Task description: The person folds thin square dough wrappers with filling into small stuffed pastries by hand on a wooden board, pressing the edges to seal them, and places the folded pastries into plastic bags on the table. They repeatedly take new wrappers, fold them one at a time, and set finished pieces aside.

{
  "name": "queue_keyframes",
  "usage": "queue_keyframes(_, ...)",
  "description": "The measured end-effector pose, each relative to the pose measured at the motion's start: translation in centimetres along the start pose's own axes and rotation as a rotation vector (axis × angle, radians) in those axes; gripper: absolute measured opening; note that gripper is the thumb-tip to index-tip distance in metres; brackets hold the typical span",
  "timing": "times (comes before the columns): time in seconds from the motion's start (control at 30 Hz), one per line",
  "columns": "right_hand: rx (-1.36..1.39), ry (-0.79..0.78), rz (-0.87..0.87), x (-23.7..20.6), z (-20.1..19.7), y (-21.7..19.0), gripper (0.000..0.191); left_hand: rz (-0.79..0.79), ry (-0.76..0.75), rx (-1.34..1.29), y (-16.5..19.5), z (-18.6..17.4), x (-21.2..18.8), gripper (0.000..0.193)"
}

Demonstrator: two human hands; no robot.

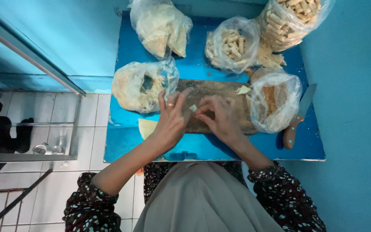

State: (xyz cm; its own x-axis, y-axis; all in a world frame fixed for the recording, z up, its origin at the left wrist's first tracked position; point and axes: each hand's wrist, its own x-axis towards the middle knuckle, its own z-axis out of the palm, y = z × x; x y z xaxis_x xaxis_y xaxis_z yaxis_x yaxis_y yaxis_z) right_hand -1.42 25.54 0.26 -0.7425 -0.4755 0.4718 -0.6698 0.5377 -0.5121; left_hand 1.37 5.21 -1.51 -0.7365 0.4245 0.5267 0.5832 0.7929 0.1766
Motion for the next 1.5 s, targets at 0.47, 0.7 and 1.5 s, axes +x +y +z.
queue_keyframes(0.47, 0.019, -0.058, 0.087, -0.6, 0.2, 0.5, 0.042, -0.120, 0.101, -0.115, 1.4, 0.1, -0.8, 0.011)
queue_keyframes(0.7, 0.206, -0.158, 0.288, -0.1, 0.3, 1.2, 0.038, -0.141, 0.221, -0.169, 1.4, 0.1, -1.1, 0.006)
queue_keyframes(1.5, 0.146, -0.046, 0.283, 0.1, 1.5, 1.3, 0.023, -0.163, 0.181, -0.233, 0.5, 0.5, -0.1, 0.012)
